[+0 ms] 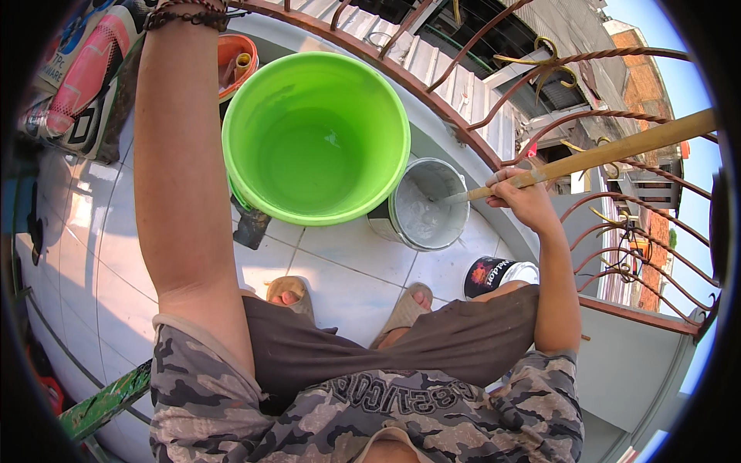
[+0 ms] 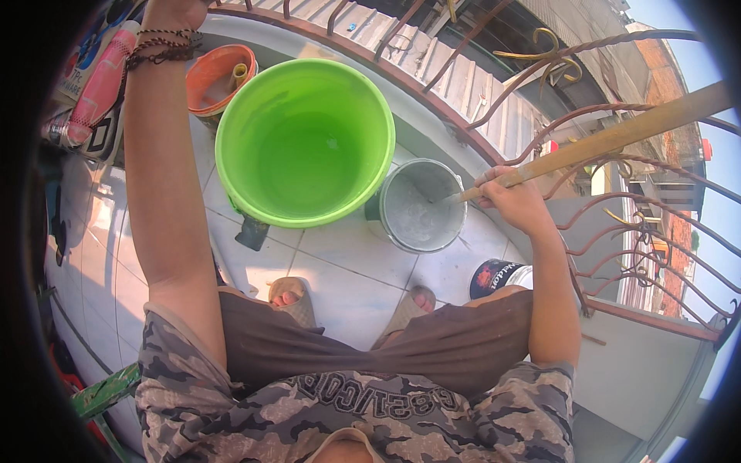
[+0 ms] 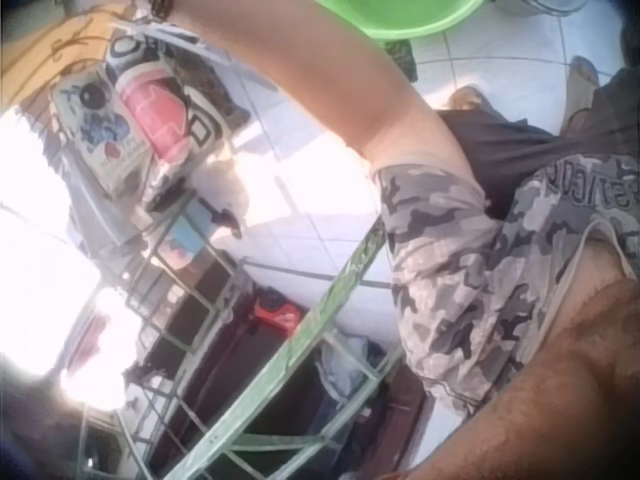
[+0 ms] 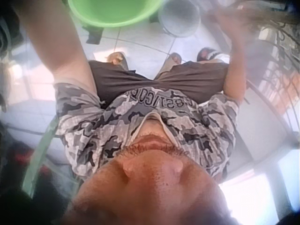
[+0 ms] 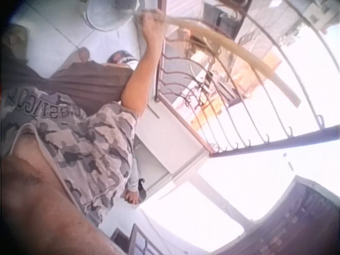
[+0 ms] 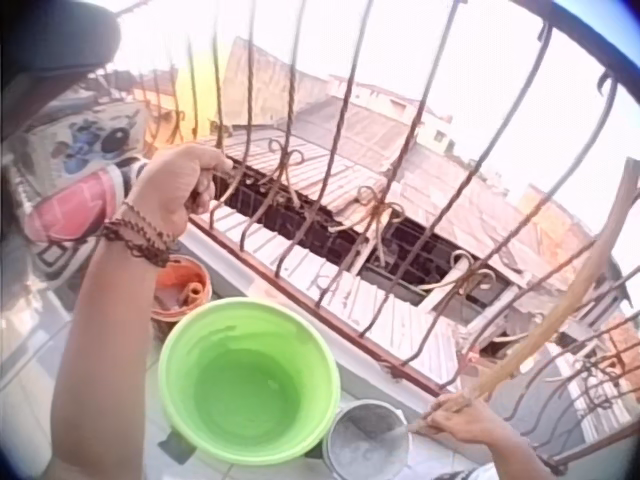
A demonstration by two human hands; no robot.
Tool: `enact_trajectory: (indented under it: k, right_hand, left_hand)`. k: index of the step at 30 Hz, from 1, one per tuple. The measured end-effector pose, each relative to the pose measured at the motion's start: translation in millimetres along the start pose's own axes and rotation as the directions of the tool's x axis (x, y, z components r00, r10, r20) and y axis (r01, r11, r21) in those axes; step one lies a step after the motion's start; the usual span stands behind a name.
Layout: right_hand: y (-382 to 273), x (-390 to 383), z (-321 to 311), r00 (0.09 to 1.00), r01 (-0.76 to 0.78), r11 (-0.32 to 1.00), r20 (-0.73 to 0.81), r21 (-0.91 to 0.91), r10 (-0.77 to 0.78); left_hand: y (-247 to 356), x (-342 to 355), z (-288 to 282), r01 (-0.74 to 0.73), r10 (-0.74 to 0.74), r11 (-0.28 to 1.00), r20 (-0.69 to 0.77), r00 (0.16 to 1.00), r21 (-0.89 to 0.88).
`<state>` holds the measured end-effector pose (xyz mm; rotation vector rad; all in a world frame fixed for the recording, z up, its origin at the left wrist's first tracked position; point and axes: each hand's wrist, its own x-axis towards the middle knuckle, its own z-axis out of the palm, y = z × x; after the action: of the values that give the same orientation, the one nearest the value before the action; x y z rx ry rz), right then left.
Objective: The person stirs a grey liquid in a bucket using a wooden stick on a tiled balcony. They then pour the liquid into a smaller container and carry it into a cluttered room, placing it on the floor.
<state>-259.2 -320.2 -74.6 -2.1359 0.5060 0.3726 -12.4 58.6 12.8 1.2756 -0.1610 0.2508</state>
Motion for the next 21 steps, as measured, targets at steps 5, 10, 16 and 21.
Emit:
enact_trajectory:
  k: [5, 10, 16, 21]
  right_hand:
    - [-18, -9, 16, 0.981, -0.046, 0.976, 0.195, 0.215, 0.003]
    - [-1, 1, 2, 0.999, 0.051, 0.987, -0.022, 0.151, -0.048]
    - [-20, -7, 13, 0.985, -0.076, 0.983, 0.165, 0.166, 0.049]
    - [-7, 8, 20, 0.997, 0.065, 0.949, 0.027, 0.308, -0.077]
  left_hand:
    - [6, -8, -3, -0.054, 0.054, 0.998, 0.018, 0.998, -0.027]
    - [-4, -9, 10, -0.051, 0.053, 0.998, 0.033, 0.998, -0.044]
    - [-1, -6, 7, -0.052, 0.052, 0.999, 0.017, 0.999, -0.011]
    - [-7, 7, 7, 0.041, -0.041, 0.999, 0.008, 0.999, -0.011]
